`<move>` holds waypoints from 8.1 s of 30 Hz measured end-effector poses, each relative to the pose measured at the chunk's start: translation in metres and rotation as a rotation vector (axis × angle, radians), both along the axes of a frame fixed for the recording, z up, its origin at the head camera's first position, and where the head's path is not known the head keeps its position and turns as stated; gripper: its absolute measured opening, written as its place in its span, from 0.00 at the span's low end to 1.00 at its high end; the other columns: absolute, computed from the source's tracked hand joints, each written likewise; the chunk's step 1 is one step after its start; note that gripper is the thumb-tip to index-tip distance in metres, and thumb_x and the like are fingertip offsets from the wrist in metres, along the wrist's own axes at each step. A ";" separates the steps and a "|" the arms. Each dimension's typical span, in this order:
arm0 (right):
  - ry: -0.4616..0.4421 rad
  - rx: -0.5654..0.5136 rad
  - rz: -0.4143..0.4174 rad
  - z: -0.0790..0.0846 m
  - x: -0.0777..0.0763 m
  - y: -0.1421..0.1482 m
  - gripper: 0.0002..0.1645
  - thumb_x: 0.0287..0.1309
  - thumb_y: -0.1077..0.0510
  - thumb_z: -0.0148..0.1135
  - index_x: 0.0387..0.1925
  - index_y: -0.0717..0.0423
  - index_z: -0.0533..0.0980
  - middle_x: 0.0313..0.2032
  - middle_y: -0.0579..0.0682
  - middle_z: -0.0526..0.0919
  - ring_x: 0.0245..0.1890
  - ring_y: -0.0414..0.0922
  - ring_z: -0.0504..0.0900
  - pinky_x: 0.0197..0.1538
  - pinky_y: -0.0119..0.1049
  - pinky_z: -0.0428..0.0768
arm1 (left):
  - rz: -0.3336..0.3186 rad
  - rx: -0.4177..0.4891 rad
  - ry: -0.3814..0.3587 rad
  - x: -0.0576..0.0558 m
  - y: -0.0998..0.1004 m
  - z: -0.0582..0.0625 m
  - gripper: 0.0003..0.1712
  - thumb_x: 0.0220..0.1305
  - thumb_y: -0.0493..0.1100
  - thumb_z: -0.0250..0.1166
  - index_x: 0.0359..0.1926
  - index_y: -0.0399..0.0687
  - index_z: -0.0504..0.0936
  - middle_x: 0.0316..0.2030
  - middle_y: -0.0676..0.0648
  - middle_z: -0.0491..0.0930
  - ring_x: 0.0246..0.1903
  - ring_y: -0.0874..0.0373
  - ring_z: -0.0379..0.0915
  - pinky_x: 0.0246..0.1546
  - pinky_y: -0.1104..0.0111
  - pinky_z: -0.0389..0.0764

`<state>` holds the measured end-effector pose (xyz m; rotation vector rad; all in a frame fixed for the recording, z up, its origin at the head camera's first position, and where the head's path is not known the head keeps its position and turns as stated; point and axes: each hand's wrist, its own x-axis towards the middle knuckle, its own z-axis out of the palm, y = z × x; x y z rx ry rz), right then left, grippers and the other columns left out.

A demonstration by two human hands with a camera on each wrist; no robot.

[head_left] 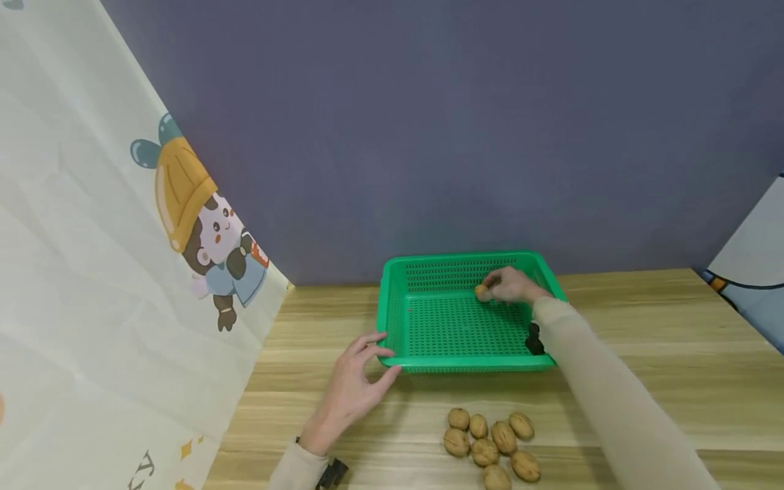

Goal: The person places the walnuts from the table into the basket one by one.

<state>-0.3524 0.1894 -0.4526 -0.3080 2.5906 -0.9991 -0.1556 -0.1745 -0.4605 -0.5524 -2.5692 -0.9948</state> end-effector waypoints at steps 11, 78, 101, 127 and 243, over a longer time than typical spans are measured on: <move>-0.035 0.029 0.027 -0.003 0.001 -0.004 0.36 0.72 0.49 0.69 0.71 0.65 0.72 0.59 0.66 0.83 0.46 0.54 0.85 0.47 0.49 0.86 | 0.000 0.003 0.017 0.000 0.000 0.000 0.12 0.62 0.47 0.78 0.45 0.51 0.89 0.65 0.44 0.83 0.70 0.42 0.75 0.71 0.45 0.78; 0.261 -0.313 0.234 -0.009 0.226 0.014 0.21 0.65 0.52 0.75 0.56 0.56 0.84 0.45 0.53 0.90 0.33 0.30 0.80 0.24 0.29 0.77 | -0.010 0.020 0.019 0.001 -0.003 0.001 0.12 0.64 0.47 0.78 0.46 0.51 0.89 0.65 0.46 0.82 0.70 0.42 0.76 0.70 0.45 0.79; 0.034 -0.312 0.285 -0.038 0.226 0.028 0.29 0.64 0.52 0.76 0.62 0.60 0.80 0.45 0.45 0.87 0.36 0.33 0.82 0.32 0.31 0.81 | -0.016 0.029 -0.003 0.001 -0.004 0.000 0.13 0.64 0.46 0.77 0.47 0.50 0.89 0.67 0.43 0.81 0.72 0.41 0.74 0.71 0.44 0.77; 0.085 -0.330 0.332 -0.020 0.222 0.029 0.27 0.65 0.53 0.75 0.59 0.65 0.81 0.40 0.44 0.87 0.37 0.32 0.84 0.37 0.32 0.88 | -0.004 0.008 -0.010 -0.001 -0.005 -0.001 0.12 0.66 0.47 0.76 0.48 0.49 0.89 0.68 0.45 0.81 0.73 0.43 0.73 0.73 0.46 0.76; 0.089 -0.114 0.219 0.050 0.015 -0.058 0.31 0.72 0.51 0.68 0.69 0.63 0.76 0.63 0.62 0.84 0.57 0.55 0.84 0.46 0.53 0.88 | -0.021 0.000 0.030 -0.003 -0.001 -0.005 0.13 0.65 0.46 0.77 0.47 0.48 0.88 0.66 0.41 0.81 0.72 0.41 0.73 0.73 0.46 0.76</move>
